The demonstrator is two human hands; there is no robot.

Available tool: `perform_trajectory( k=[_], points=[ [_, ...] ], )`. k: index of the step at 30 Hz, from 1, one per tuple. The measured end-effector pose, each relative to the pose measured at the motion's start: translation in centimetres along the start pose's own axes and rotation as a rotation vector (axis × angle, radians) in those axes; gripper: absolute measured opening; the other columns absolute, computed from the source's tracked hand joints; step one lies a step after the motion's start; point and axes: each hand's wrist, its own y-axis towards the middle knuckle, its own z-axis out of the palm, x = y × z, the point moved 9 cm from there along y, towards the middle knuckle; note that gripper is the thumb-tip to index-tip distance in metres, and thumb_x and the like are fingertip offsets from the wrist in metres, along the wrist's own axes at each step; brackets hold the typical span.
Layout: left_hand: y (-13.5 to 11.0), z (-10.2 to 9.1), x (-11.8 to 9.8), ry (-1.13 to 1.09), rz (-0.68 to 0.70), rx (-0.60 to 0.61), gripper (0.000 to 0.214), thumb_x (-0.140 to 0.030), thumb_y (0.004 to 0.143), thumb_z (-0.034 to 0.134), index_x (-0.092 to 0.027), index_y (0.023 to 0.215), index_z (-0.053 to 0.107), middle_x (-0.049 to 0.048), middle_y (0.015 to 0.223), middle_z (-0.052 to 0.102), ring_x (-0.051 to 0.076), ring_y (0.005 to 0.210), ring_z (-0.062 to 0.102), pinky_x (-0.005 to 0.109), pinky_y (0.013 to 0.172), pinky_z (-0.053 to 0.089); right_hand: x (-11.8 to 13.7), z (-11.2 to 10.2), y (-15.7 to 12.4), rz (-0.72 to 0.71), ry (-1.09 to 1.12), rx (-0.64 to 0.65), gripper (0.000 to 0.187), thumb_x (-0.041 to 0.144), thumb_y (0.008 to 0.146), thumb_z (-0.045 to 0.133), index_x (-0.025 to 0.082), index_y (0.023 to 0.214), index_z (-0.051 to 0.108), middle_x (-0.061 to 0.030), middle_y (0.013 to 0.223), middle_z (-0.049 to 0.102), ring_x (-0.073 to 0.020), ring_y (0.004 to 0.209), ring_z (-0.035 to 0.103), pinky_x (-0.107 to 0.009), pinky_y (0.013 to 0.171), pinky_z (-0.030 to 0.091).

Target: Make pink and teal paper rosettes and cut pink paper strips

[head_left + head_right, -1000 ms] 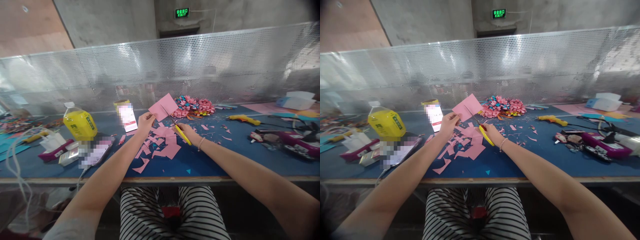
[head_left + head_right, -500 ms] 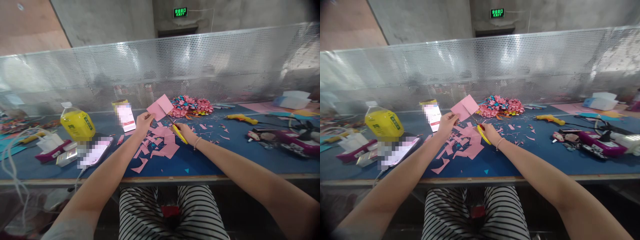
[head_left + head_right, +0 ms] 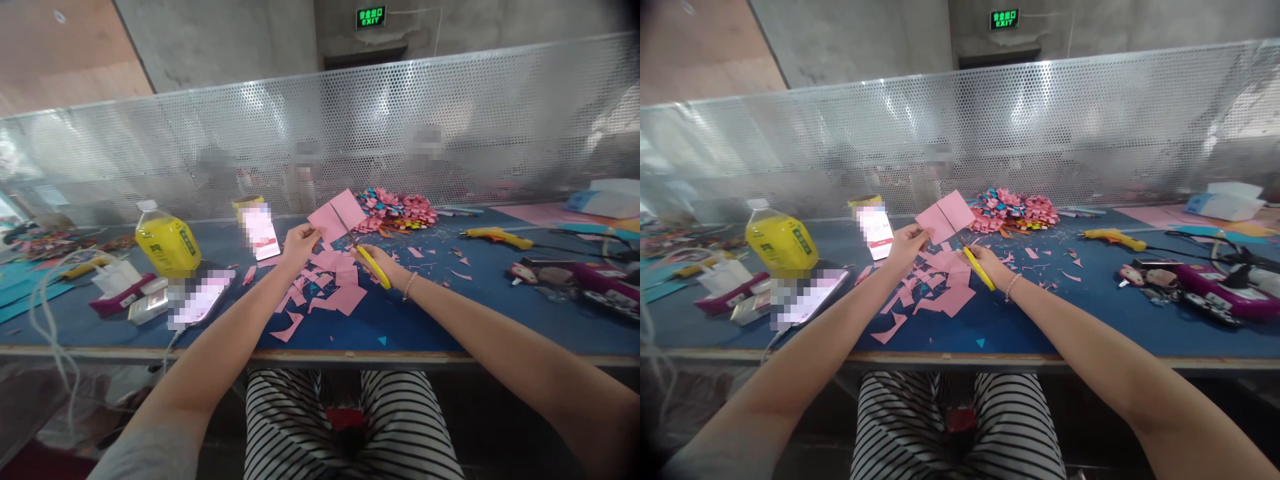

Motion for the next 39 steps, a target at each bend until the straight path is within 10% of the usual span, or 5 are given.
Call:
perform_trajectory(
  k=[11, 22, 39],
  points=[
    [-0.2, 0.0, -0.3, -0.019, -0.024, 0.008, 0.022, -0.031, 0.070, 0.061, -0.015, 0.057, 0.052, -0.0046, 0.045, 0.045, 0.006, 0.042, 0.040, 0.020, 0.044, 0.032, 0.0, -0.3, 0.6, -0.138, -0.117, -0.114, 0.040, 0.055, 0.071, 0.046, 0.016, 0.066, 0.053, -0.0034, 0.065, 0.059, -0.0152, 0.063, 0.052, -0.025, 0.059, 0.039],
    [0.2, -0.1, 0.2, -0.026, -0.018, -0.008, 0.021, -0.031, 0.069, 0.061, -0.015, 0.058, 0.054, -0.0049, 0.043, 0.045, 0.006, 0.040, 0.038, 0.021, 0.042, 0.030, 0.5, -0.4, 0.5, -0.160, -0.303, -0.130, 0.044, 0.055, 0.075, 0.038, 0.015, 0.061, 0.051, -0.0005, 0.053, 0.048, -0.0114, 0.054, 0.041, -0.024, 0.051, 0.029],
    [-0.1, 0.9, -0.4, 0.079, 0.038, 0.125, 0.025, -0.036, 0.068, 0.062, -0.015, 0.058, 0.055, -0.0046, 0.045, 0.044, 0.007, 0.041, 0.040, 0.021, 0.043, 0.029, 0.5, 0.2, -0.4, -0.008, 0.058, -0.019, 0.048, 0.067, 0.065, 0.047, 0.019, 0.065, 0.046, 0.0068, 0.043, 0.035, -0.0085, 0.043, 0.037, -0.022, 0.042, 0.032]
  ],
)
